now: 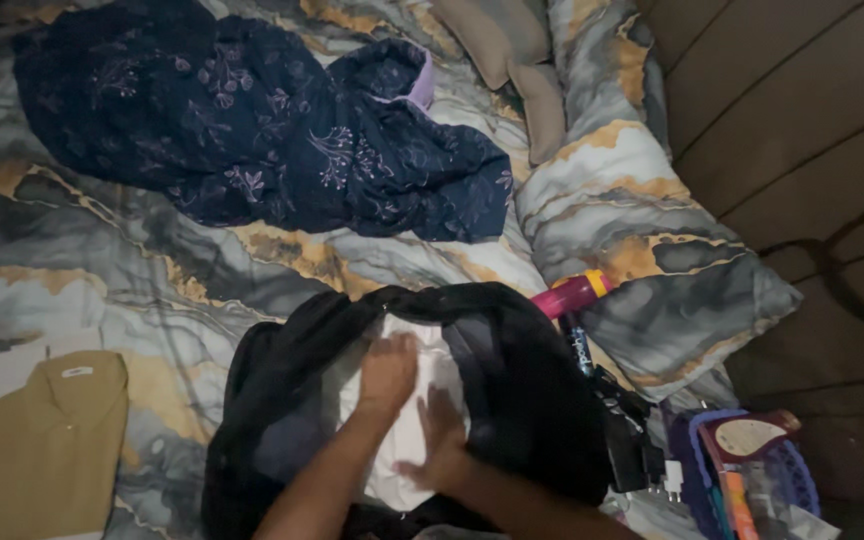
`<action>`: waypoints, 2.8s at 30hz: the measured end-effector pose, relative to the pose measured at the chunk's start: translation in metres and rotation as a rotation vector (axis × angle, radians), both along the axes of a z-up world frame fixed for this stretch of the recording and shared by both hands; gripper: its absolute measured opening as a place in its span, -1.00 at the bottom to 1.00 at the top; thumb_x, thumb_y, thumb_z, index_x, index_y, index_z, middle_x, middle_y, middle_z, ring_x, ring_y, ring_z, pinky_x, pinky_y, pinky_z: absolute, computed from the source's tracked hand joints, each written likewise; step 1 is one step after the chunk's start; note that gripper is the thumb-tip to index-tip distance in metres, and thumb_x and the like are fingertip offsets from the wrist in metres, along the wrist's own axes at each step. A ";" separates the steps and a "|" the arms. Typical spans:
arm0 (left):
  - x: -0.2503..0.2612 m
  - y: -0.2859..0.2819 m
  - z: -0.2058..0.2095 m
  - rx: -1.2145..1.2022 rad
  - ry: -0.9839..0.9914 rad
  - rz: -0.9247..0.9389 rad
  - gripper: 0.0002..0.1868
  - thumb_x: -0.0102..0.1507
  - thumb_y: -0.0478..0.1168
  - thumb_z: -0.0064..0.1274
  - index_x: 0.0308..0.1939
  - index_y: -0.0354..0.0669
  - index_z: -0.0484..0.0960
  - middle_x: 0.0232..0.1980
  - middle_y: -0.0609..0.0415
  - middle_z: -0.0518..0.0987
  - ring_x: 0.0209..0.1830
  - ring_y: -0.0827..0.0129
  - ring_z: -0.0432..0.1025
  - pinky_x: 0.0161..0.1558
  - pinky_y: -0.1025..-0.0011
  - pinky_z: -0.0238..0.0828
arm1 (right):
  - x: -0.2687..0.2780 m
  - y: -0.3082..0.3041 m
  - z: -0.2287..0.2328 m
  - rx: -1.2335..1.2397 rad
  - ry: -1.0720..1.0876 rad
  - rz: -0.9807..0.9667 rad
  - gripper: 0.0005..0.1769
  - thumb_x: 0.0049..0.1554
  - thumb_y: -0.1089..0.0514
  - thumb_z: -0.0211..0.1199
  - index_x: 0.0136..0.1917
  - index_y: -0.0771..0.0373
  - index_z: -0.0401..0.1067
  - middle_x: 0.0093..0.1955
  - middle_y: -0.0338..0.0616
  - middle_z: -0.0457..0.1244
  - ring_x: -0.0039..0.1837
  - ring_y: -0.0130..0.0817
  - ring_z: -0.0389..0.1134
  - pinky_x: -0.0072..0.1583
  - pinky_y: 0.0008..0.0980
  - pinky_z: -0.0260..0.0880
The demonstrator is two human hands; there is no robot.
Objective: The person packs a black backpack with folded clothes, a wallet, a cap, a water bottle, and small toiletries. They place each item into the bag one by one, then zip the compartments closed.
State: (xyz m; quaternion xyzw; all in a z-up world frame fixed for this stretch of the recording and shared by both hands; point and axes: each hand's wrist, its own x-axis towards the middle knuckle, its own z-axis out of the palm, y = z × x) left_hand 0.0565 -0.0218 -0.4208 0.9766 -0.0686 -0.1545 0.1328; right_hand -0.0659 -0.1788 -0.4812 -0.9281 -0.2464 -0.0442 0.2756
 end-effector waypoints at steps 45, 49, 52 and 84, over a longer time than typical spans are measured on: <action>-0.167 0.014 0.305 -0.135 -0.978 0.027 -0.36 0.39 0.07 -0.10 0.54 0.03 0.29 0.62 -0.18 0.15 0.62 -0.09 0.03 0.54 0.02 -0.08 | 0.006 0.039 0.316 -0.047 -0.410 -0.141 -0.14 0.22 -0.05 0.05 0.65 0.38 -0.06 0.71 0.32 -0.27 0.71 0.25 -0.31 0.60 0.19 -0.34; -0.206 0.051 0.349 -0.200 -1.013 0.053 -0.36 0.41 0.09 -0.10 0.55 0.04 0.27 0.63 -0.20 0.12 0.64 -0.14 0.02 0.57 -0.02 -0.08 | -0.026 0.074 0.374 0.054 -0.455 -0.115 -0.11 0.18 -0.08 0.09 0.63 0.40 0.00 0.71 0.34 -0.28 0.69 0.29 -0.30 0.58 0.28 -0.36; -0.238 0.093 0.358 -0.204 -0.961 0.113 -0.33 0.41 0.11 -0.11 0.58 0.05 0.24 0.63 -0.20 0.11 0.62 -0.16 0.01 0.53 -0.05 -0.08 | -0.052 0.120 0.393 0.073 -0.491 0.013 -0.07 0.18 -0.14 0.15 0.61 0.42 -0.02 0.70 0.37 -0.30 0.68 0.33 -0.30 0.57 0.29 -0.36; -0.211 0.465 0.091 0.043 -0.383 0.222 -0.24 0.22 0.06 0.05 0.49 0.10 0.24 0.51 -0.22 0.19 0.47 -0.13 0.12 0.36 -0.13 0.03 | 0.014 0.429 0.124 -0.272 0.047 0.456 -0.08 0.10 -0.16 0.26 0.54 0.36 0.07 0.62 0.36 -0.16 0.59 0.25 -0.11 0.49 0.13 -0.09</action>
